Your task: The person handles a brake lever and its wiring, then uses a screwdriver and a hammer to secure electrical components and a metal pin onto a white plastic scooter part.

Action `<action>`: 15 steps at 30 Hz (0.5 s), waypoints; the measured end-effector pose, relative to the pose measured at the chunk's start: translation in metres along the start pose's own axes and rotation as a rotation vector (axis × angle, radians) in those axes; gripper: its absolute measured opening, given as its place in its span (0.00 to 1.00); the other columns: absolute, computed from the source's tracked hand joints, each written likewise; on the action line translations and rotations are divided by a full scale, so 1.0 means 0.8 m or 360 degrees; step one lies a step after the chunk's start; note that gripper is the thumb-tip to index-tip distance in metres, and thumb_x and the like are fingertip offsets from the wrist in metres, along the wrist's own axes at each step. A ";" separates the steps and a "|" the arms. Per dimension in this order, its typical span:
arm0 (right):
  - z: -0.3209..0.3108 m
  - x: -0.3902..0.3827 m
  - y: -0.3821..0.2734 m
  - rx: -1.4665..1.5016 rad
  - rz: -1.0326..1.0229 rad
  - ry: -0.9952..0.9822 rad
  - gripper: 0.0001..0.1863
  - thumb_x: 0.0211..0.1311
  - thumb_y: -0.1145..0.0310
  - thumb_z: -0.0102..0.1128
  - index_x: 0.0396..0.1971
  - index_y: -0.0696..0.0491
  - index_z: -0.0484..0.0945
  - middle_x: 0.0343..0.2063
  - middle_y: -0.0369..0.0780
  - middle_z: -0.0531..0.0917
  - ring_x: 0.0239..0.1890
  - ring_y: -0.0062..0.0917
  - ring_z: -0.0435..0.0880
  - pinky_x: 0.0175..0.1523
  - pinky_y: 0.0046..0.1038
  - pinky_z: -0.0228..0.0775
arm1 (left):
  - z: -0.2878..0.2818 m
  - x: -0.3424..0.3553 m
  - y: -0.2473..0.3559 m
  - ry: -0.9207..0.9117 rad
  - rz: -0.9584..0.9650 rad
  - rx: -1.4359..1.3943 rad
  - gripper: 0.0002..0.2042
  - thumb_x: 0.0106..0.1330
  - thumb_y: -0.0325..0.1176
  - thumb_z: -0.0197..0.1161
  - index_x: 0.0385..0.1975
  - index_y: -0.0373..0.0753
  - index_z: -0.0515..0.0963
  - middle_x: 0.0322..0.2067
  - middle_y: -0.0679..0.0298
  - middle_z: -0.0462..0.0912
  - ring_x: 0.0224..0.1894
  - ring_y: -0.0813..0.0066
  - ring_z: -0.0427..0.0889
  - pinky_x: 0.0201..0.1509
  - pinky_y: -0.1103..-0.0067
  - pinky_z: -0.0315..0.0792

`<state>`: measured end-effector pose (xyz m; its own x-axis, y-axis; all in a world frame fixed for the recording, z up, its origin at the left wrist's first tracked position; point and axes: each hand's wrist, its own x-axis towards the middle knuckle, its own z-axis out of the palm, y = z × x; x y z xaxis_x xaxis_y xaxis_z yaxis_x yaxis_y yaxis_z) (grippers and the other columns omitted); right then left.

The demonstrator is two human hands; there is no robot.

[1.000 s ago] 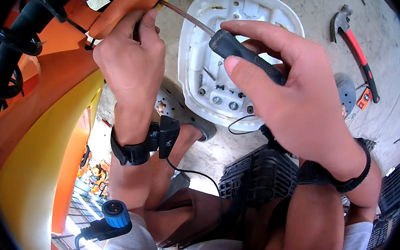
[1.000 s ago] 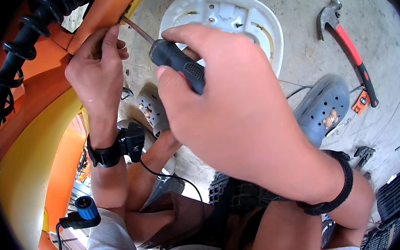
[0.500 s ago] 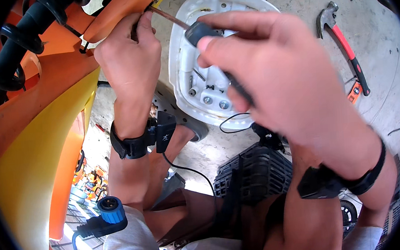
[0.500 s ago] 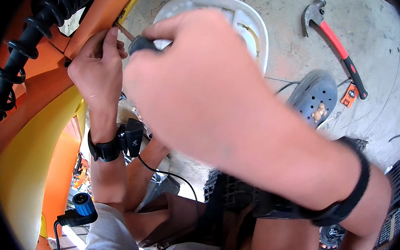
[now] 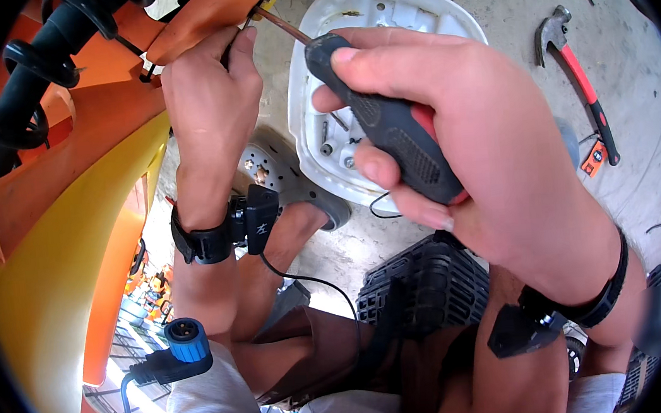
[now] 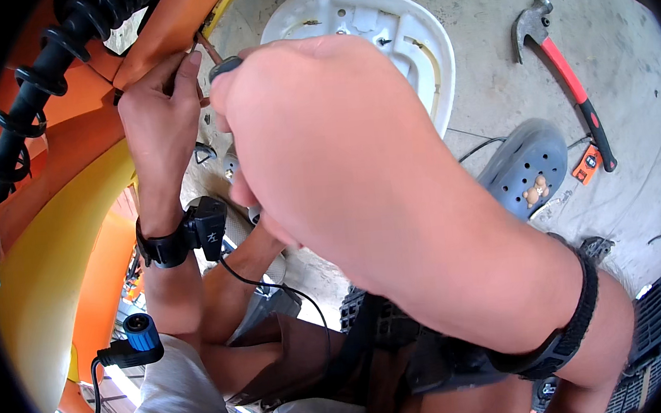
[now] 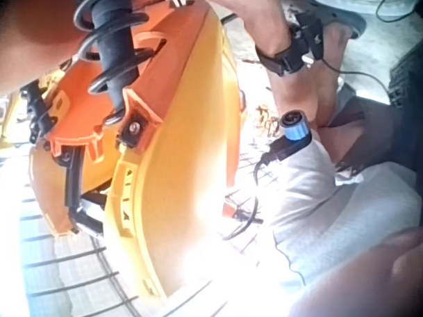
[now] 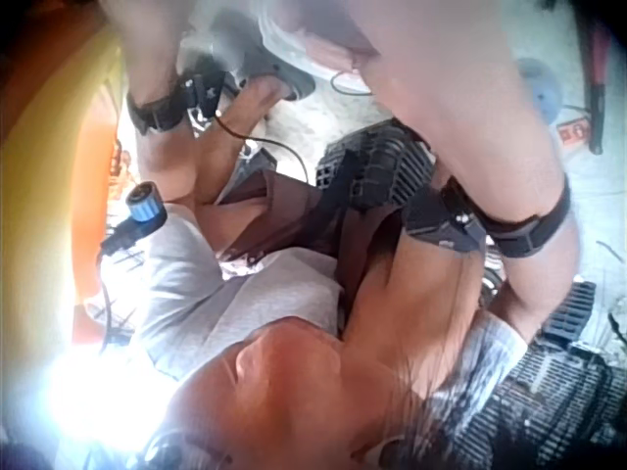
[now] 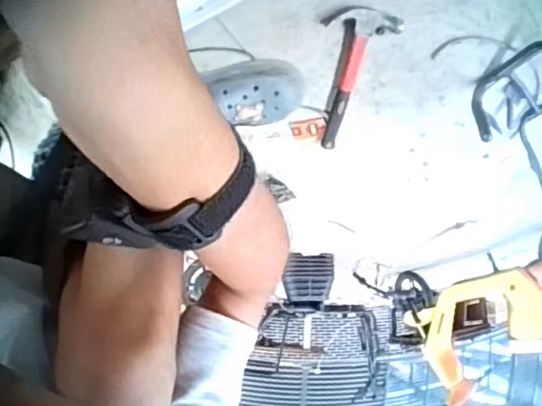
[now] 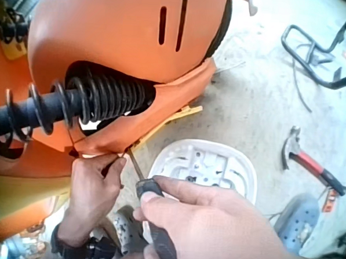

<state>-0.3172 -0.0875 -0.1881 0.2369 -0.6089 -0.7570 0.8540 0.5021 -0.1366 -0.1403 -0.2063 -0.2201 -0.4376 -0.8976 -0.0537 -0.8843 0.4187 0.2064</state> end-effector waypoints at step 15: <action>0.041 0.014 0.011 0.0313 -0.0061 -0.0230 0.07 0.69 0.69 0.47 0.32 0.56 0.68 0.29 0.41 0.73 0.23 0.24 0.73 0.17 0.29 0.60 | 0.000 -0.001 -0.009 -0.0025 0.0244 0.0117 0.09 0.66 0.34 0.62 0.32 0.34 0.83 0.22 0.45 0.79 0.27 0.42 0.80 0.31 0.62 0.75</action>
<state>-0.2923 -0.1099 -0.1767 0.2543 -0.7139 -0.6525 0.9340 0.3563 -0.0258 -0.1337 -0.2082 -0.2219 -0.5701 -0.8205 -0.0427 -0.8164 0.5599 0.1414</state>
